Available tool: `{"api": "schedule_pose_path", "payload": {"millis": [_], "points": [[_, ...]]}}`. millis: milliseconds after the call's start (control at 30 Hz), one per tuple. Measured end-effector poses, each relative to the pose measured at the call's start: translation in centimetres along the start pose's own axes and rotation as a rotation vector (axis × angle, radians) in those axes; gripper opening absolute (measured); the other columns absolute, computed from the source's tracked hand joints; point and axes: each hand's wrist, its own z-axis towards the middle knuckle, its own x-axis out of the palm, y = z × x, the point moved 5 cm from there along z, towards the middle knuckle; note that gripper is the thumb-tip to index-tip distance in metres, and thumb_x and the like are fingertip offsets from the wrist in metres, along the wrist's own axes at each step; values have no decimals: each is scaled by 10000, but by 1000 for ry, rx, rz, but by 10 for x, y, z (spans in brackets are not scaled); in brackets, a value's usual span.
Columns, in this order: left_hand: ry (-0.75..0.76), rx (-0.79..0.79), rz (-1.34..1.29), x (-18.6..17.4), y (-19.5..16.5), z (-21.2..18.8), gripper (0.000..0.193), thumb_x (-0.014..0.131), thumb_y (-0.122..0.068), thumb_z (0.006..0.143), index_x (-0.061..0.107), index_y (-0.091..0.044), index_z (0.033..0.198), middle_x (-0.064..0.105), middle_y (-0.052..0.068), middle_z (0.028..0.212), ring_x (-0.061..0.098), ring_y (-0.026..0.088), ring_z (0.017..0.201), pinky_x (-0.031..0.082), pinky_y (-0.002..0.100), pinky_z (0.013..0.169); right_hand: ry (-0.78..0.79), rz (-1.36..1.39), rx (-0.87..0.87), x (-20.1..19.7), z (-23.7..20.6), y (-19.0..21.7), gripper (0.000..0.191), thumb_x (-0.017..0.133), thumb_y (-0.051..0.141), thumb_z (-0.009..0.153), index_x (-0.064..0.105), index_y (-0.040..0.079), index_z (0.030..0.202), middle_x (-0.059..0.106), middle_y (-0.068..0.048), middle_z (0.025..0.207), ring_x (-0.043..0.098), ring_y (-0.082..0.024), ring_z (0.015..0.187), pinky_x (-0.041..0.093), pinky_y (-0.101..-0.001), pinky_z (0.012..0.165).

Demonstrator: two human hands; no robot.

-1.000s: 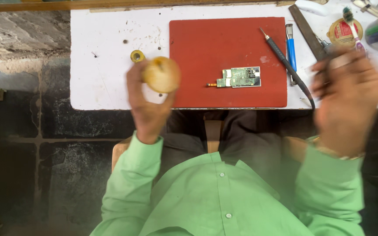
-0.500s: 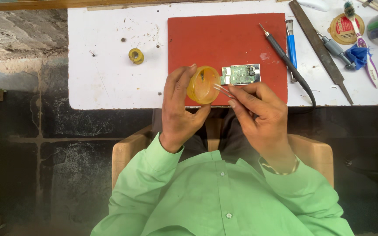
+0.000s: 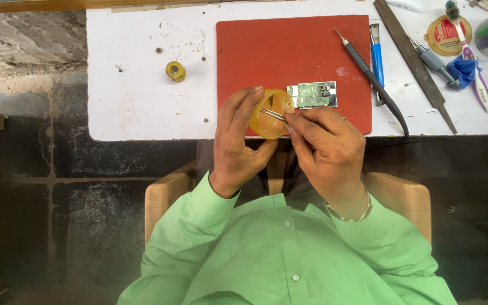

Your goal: The person cleans a circuit board with a toothbrush, then uses a soldering iron and tweezers to work on the board. They apply flux and solder to specific points, reposition the board, and continue soldering while holding the board steady.

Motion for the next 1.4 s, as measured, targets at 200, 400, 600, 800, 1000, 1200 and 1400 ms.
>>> {"api": "schedule_pose_path", "payload": {"millis": [200, 400, 600, 800, 1000, 1200, 1400], "points": [[3, -2, 9, 0, 0, 0, 740, 876, -42, 817, 521, -80, 1465, 550, 129, 1419, 597, 315, 1316, 542, 384, 1113, 14, -26, -6, 1, -2, -3, 265, 813, -34, 887, 758, 38, 1135, 680, -79, 968, 662, -222, 840, 539, -333, 726], [-3, -10, 10, -1, 1, -1, 744, 868, -29, 803, 522, -82, 1460, 550, 127, 1419, 594, 316, 1319, 538, 386, 1118, -8, -15, 23, -6, -2, -2, 238, 805, -47, 908, 762, 33, 1128, 681, -77, 972, 669, -212, 841, 538, -322, 721], [-3, -40, 15, -4, -2, -1, 764, 867, -25, 787, 520, -82, 1465, 556, 136, 1410, 596, 327, 1311, 531, 393, 1117, -35, 111, 137, -7, -5, -7, 211, 789, -41, 926, 760, 20, 1126, 689, -76, 980, 620, -153, 779, 493, -266, 668], [-140, -139, 45, -22, 30, -7, 784, 892, -71, 832, 471, -43, 1494, 543, 155, 1499, 566, 313, 1381, 488, 419, 1171, -74, 550, 407, -4, -25, -45, 172, 742, -30, 1020, 732, -7, 1190, 721, -66, 1004, 614, -73, 773, 465, -222, 672], [-311, -316, 164, -68, 91, -8, 824, 902, -180, 919, 409, 1, 1554, 495, 197, 1537, 525, 308, 1414, 448, 448, 1213, -56, 1019, 519, -2, -45, -84, 140, 624, -47, 1079, 672, -55, 1210, 698, -167, 1114, 684, -188, 860, 559, -289, 765], [-322, -482, 375, -104, 137, -16, 802, 893, -252, 918, 432, 3, 1524, 497, 184, 1484, 480, 335, 1358, 427, 487, 1162, 82, 1373, 648, -8, -64, -105, 425, 487, -119, 926, 620, -102, 1328, 678, -254, 1269, 686, -345, 1202, 573, -429, 1054], [-209, -484, 582, -106, 153, -11, 861, 950, -280, 863, 451, 22, 1496, 425, 218, 1490, 411, 401, 1356, 360, 571, 1146, 81, 1484, 570, -13, -77, -124, 511, 630, -142, 899, 576, -85, 1403, 654, -267, 1335, 671, -370, 1234, 564, -469, 1085]]}}
